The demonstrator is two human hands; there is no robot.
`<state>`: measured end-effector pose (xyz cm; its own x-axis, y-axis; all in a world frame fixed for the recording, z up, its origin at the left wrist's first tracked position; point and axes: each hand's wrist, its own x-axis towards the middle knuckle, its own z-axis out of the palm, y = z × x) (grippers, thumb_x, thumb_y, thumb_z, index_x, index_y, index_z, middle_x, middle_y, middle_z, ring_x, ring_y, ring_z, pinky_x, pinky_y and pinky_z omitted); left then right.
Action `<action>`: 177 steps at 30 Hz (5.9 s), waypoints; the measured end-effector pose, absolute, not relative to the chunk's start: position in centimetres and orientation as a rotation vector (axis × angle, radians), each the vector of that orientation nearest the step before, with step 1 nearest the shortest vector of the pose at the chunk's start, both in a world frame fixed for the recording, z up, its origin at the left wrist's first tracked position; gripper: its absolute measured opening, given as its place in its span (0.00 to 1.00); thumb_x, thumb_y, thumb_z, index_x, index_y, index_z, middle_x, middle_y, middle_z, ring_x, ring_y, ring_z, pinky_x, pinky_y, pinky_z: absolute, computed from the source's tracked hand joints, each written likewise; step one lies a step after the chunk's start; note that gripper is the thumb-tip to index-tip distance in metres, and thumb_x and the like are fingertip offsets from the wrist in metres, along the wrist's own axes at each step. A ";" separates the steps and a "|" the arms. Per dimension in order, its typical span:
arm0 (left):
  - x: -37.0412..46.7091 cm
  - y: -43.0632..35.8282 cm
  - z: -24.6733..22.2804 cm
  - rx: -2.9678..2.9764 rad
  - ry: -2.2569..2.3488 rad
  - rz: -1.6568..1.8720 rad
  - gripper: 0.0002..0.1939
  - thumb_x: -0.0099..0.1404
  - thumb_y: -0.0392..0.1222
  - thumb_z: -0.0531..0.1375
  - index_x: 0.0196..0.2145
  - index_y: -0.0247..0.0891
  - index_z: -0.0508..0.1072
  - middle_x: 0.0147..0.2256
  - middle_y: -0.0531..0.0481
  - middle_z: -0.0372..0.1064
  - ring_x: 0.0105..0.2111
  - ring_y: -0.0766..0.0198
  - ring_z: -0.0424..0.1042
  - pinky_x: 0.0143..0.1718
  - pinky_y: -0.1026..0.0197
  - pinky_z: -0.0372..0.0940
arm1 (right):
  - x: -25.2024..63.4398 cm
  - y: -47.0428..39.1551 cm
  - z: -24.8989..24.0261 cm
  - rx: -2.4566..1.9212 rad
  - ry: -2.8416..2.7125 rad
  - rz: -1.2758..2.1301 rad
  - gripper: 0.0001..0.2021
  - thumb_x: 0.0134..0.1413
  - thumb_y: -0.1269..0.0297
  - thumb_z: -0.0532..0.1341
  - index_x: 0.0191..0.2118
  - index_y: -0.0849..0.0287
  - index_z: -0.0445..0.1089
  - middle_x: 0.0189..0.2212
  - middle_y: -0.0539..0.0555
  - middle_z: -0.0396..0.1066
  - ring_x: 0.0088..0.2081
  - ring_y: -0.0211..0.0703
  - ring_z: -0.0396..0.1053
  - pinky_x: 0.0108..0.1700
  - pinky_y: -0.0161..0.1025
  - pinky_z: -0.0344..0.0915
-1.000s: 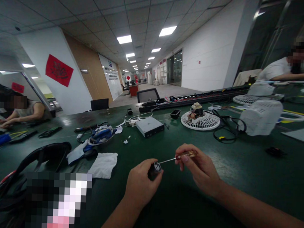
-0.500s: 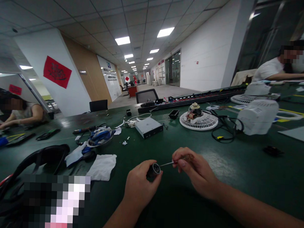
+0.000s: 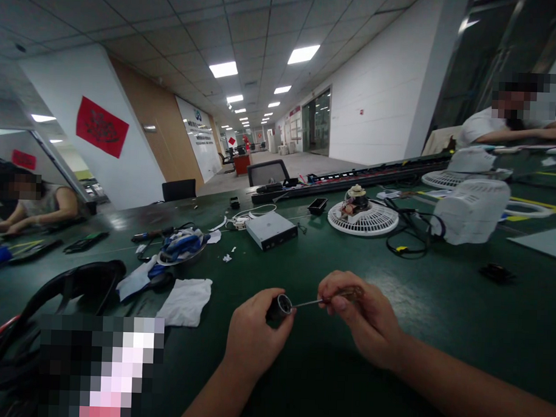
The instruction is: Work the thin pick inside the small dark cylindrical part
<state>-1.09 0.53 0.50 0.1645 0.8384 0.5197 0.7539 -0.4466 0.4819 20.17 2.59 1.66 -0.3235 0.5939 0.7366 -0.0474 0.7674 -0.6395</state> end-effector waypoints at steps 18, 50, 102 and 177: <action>-1.0 0.4 0.7 2.375 1.510 1.142 0.12 0.62 0.40 0.63 0.44 0.41 0.74 0.37 0.49 0.77 0.35 0.60 0.76 0.36 0.58 0.71 | 19.7 2.5 1.4 -0.482 -1.818 0.738 0.06 0.68 0.63 0.54 0.42 0.55 0.67 0.33 0.51 0.67 0.30 0.37 0.66 0.31 0.36 0.65; -0.9 0.5 0.6 2.360 1.527 1.203 0.09 0.59 0.33 0.63 0.38 0.40 0.73 0.34 0.52 0.74 0.33 0.62 0.74 0.34 0.60 0.68 | 19.8 2.6 1.6 -0.464 -1.809 0.737 0.06 0.67 0.64 0.55 0.41 0.56 0.68 0.31 0.51 0.74 0.30 0.38 0.73 0.31 0.34 0.68; -0.8 0.5 0.3 2.352 1.626 1.219 0.05 0.58 0.33 0.63 0.31 0.39 0.70 0.29 0.54 0.70 0.28 0.65 0.70 0.29 0.64 0.60 | 19.8 2.5 1.6 -0.506 -1.818 0.816 0.06 0.68 0.63 0.54 0.41 0.55 0.68 0.30 0.50 0.74 0.31 0.37 0.73 0.31 0.33 0.66; -0.8 0.4 0.7 2.323 1.746 1.064 0.06 0.58 0.36 0.65 0.31 0.40 0.70 0.29 0.55 0.71 0.28 0.64 0.70 0.28 0.64 0.59 | 19.4 3.0 1.8 -0.623 -1.731 1.007 0.12 0.67 0.55 0.55 0.39 0.57 0.68 0.30 0.53 0.74 0.30 0.39 0.71 0.30 0.36 0.67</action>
<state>-0.82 0.43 0.66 0.1274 0.8627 0.4894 0.8303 -0.3627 0.4231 19.39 3.04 1.76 -0.3705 0.7833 0.4993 -0.0470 0.5210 -0.8523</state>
